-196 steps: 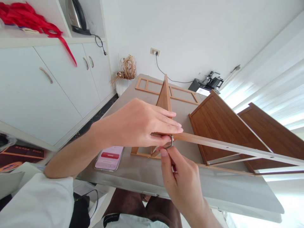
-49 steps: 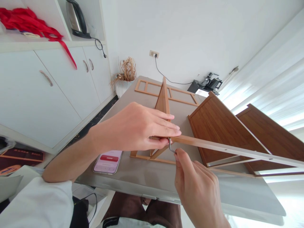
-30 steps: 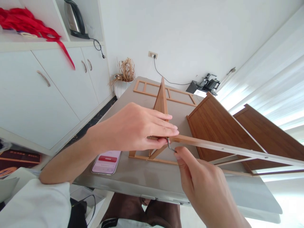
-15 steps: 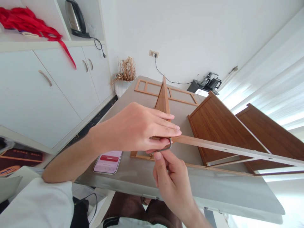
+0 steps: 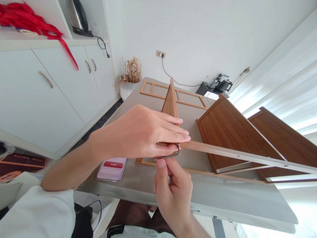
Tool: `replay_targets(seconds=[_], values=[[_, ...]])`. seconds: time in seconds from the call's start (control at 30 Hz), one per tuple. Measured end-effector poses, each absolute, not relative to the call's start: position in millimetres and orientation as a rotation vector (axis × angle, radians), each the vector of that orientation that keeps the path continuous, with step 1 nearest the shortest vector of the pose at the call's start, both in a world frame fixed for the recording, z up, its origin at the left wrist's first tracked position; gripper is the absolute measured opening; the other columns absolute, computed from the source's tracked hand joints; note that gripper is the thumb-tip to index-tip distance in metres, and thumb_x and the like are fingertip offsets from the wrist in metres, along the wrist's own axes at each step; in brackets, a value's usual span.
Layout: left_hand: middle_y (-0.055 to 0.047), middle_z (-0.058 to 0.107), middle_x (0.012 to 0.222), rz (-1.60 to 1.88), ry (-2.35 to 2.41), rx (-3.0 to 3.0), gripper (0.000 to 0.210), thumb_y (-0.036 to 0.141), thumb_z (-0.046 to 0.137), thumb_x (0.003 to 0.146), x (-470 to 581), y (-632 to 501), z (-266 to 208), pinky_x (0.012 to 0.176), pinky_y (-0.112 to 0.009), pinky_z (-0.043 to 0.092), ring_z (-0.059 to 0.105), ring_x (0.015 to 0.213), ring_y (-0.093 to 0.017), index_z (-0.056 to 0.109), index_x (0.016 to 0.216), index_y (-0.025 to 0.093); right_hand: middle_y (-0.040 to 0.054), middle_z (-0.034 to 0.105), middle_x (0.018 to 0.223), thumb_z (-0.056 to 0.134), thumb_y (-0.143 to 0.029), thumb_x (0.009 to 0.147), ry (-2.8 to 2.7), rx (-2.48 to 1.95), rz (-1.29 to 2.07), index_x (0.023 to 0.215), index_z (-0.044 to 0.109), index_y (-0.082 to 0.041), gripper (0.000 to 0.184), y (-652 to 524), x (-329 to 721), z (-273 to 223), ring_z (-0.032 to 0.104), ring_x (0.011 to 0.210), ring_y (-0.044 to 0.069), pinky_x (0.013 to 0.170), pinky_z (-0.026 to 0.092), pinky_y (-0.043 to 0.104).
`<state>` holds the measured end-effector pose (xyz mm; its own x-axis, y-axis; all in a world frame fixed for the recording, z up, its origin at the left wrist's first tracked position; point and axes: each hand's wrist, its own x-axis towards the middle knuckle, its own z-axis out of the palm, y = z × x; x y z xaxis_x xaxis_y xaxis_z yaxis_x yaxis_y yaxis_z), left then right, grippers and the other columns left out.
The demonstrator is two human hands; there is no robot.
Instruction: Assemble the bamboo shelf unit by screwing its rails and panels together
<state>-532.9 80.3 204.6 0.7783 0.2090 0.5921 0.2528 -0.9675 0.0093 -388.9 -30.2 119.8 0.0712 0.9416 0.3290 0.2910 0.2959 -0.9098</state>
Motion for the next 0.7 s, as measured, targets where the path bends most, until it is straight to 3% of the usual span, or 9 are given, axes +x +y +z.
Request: replay_targets(seconds=[0.27, 0.5, 0.7], values=[[0.007, 0.075, 0.116, -0.915, -0.39, -2.898, 0.025, 0.025, 0.053, 0.101, -534, 81, 205, 0.08, -0.021, 0.053, 0.061, 0.127, -0.017, 0.072, 0.117, 0.028, -0.0101, 0.048, 0.052, 0.045, -0.016, 0.099, -1.644, -1.156, 0.524, 0.102, 0.06, -0.023, 0.017, -29, -387, 112, 0.044, 0.043, 0.005, 0.048, 0.036, 0.016], [0.007, 0.076, 0.113, -0.951, -0.353, -2.863, 0.022, 0.023, 0.055, 0.1, -531, 81, 205, 0.084, -0.021, 0.055, 0.062, 0.125, -0.015, 0.072, 0.112, 0.025, -0.0058, 0.051, 0.064, 0.043, -0.004, 0.095, -1.956, -1.266, -0.067, 0.106, 0.055, -0.02, 0.024, -26, -351, 123, 0.042, 0.053, 0.008, 0.054, 0.034, 0.021], [0.007, 0.076, 0.113, -0.94, -0.385, -2.879, 0.023, 0.023, 0.054, 0.1, -532, 82, 202, 0.087, -0.021, 0.054, 0.061, 0.127, -0.016, 0.072, 0.114, 0.028, -0.005, 0.055, 0.066, 0.042, -0.003, 0.096, -2.038, -1.339, -0.089, 0.105, 0.055, -0.02, 0.023, -27, -333, 128, 0.047, 0.054, 0.009, 0.055, 0.034, 0.021]])
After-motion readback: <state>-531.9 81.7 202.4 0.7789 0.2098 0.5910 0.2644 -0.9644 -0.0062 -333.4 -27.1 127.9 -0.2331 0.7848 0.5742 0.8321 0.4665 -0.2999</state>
